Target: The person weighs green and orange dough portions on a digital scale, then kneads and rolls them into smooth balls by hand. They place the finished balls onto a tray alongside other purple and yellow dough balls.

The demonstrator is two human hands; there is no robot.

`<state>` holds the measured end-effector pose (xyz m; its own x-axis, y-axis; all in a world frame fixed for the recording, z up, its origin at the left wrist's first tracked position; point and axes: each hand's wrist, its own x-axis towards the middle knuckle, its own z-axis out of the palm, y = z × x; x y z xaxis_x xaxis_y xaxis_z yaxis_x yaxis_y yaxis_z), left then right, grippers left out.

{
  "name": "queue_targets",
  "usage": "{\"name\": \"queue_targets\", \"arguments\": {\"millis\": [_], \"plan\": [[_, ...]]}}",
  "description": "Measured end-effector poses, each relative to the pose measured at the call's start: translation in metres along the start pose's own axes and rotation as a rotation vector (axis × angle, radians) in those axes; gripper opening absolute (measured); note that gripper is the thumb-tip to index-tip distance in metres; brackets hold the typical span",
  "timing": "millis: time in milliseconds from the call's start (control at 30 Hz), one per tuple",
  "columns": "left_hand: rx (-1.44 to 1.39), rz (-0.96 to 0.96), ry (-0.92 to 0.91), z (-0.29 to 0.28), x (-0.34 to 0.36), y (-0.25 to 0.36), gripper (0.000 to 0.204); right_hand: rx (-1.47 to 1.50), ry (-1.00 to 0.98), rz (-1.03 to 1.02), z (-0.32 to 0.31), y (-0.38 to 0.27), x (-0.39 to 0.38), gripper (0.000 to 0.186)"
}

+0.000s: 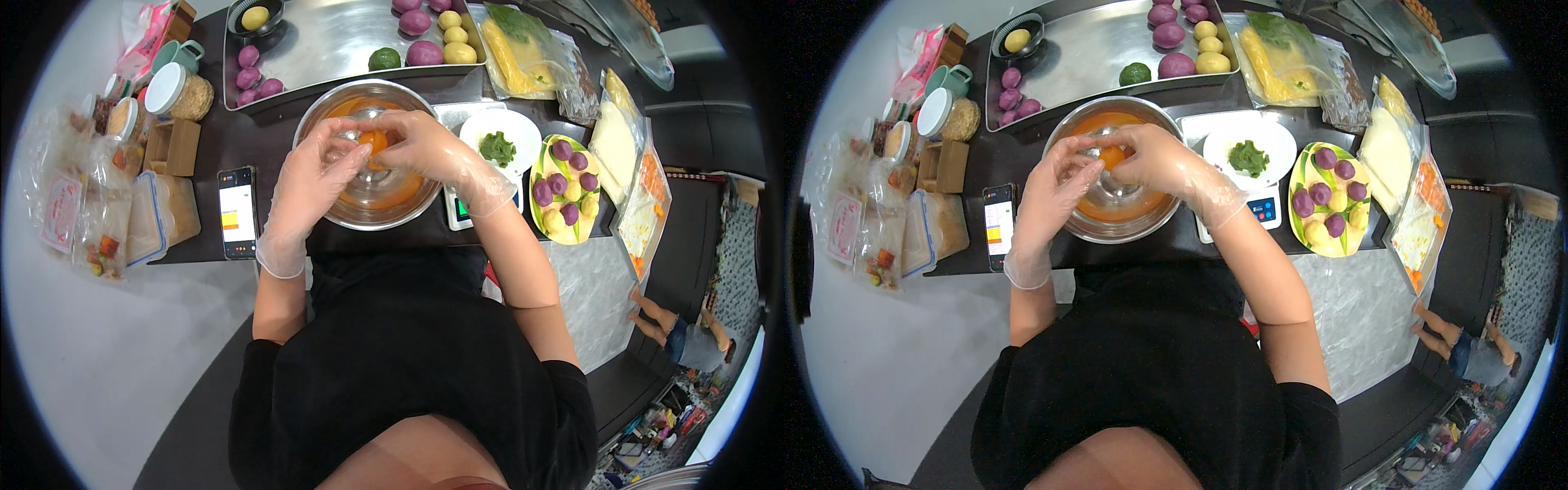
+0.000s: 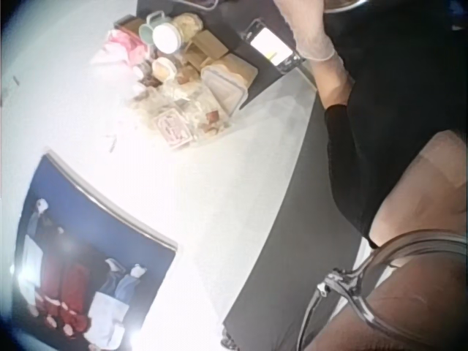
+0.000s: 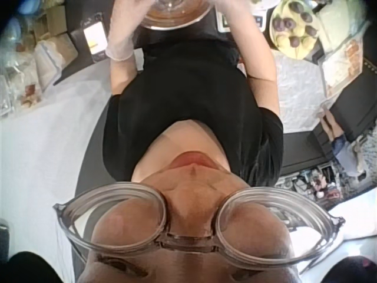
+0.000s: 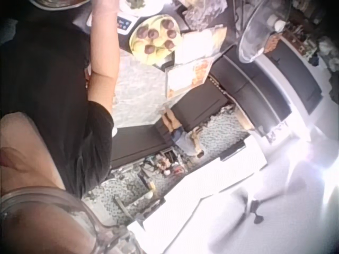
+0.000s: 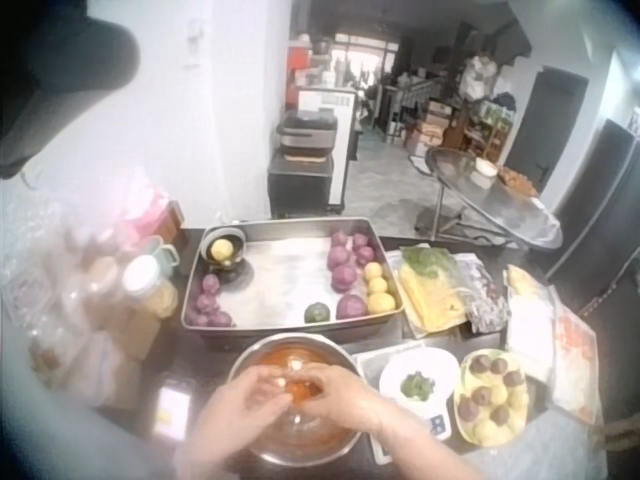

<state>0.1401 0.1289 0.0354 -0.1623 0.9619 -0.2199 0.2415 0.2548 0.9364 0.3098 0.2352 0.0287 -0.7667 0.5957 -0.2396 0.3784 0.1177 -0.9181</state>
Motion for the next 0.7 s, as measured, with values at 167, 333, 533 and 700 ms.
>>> {"name": "queue_targets", "arguments": {"millis": [167, 333, 533, 700], "plan": [[-0.002, 0.063, -0.032, 0.009, 0.012, -0.016, 0.030, 0.032, 0.164, 0.038, 0.005, -0.003, -0.020, 0.051], [0.079, 0.076, 0.028, 0.008, 0.011, -0.015, 0.032, -0.098, 0.433, -0.043, -0.019, -0.012, -0.051, 0.038], [0.021, 0.069, 0.031, 0.004, 0.007, -0.009, 0.030, -0.456, 0.718, 0.240, -0.093, 0.027, -0.112, 0.029], [0.037, 0.098, -0.013, 0.009, 0.012, -0.007, 0.028, -0.613, 0.596, 0.133, -0.097, 0.051, -0.124, 0.027]]}}
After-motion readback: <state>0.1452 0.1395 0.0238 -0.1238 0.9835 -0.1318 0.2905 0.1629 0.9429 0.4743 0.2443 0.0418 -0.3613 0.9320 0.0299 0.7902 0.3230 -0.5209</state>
